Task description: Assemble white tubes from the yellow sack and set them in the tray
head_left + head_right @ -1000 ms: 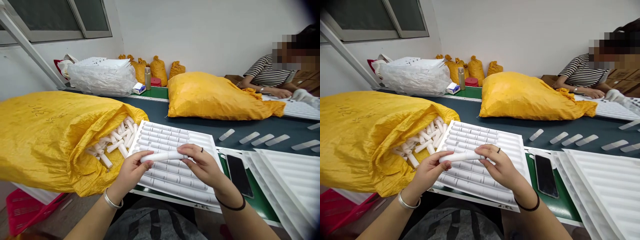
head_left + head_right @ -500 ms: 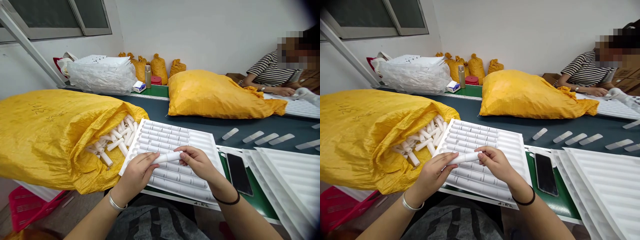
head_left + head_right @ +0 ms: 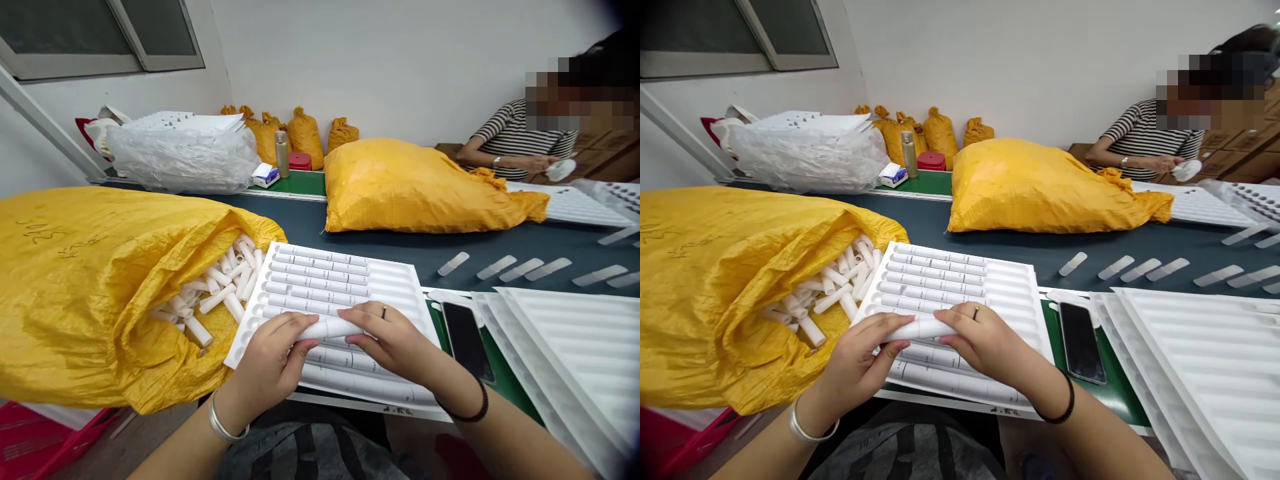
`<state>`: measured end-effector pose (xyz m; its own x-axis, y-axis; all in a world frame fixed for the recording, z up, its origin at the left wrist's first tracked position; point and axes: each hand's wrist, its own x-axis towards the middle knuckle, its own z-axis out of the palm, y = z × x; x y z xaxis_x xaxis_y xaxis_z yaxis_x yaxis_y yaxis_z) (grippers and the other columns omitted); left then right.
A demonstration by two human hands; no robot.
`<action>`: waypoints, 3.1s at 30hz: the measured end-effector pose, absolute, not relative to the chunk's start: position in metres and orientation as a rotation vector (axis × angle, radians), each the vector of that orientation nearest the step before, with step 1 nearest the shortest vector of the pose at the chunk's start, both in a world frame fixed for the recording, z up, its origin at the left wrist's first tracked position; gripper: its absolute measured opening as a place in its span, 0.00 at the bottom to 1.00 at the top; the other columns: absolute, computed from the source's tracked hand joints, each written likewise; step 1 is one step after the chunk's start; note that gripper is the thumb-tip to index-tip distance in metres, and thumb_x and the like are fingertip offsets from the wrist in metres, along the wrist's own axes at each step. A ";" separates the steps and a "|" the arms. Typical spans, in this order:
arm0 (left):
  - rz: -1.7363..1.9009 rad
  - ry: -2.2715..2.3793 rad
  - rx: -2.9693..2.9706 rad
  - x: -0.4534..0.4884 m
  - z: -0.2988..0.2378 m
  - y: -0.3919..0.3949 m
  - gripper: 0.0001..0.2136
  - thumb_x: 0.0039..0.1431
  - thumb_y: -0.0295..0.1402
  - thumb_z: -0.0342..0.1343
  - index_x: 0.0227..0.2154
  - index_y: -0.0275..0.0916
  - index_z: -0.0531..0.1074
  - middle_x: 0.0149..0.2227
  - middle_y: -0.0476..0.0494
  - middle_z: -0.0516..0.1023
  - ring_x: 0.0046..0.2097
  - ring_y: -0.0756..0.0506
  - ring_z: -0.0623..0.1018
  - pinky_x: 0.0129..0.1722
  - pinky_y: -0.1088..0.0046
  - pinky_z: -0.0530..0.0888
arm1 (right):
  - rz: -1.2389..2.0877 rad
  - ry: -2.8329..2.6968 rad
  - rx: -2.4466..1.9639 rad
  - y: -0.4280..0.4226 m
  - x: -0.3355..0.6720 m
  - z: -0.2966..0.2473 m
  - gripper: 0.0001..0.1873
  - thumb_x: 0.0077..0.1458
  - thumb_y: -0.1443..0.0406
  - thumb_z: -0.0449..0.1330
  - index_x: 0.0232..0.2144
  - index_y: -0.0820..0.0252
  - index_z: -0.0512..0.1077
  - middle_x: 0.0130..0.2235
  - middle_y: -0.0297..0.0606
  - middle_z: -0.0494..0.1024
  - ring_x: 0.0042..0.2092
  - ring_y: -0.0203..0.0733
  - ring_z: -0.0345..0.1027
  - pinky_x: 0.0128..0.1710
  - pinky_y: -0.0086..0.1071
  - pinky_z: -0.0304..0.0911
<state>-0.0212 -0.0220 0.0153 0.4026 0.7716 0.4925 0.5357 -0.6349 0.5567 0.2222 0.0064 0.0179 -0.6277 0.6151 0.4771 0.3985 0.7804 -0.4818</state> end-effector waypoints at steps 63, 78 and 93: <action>1.102 1.231 1.170 -0.044 -0.008 -0.020 0.16 0.50 0.37 0.64 0.42 0.36 0.74 0.27 0.49 0.77 0.28 0.50 0.76 0.30 0.76 0.74 | 0.602 -2.070 -0.750 0.014 0.203 0.022 0.17 0.60 0.69 0.56 0.51 0.52 0.70 0.46 0.43 0.74 0.49 0.44 0.69 0.49 0.39 0.68; 1.234 1.301 2.303 -0.045 0.013 -0.026 0.16 0.56 0.26 0.59 0.49 0.41 0.71 0.39 0.44 0.79 0.41 0.47 0.78 0.43 0.73 0.74 | 0.958 -1.881 -1.008 0.016 0.201 0.014 0.14 0.58 0.59 0.60 0.45 0.58 0.73 0.34 0.39 0.77 0.32 0.38 0.69 0.31 0.31 0.67; 0.700 1.474 2.475 -0.063 -0.029 -0.008 0.30 0.62 0.40 0.52 0.64 0.38 0.51 0.60 0.33 0.65 0.61 0.37 0.66 0.58 0.57 0.67 | 0.432 -2.226 -1.504 0.051 0.224 -0.026 0.12 0.47 0.65 0.68 0.37 0.59 0.76 0.38 0.41 0.77 0.41 0.44 0.71 0.42 0.35 0.67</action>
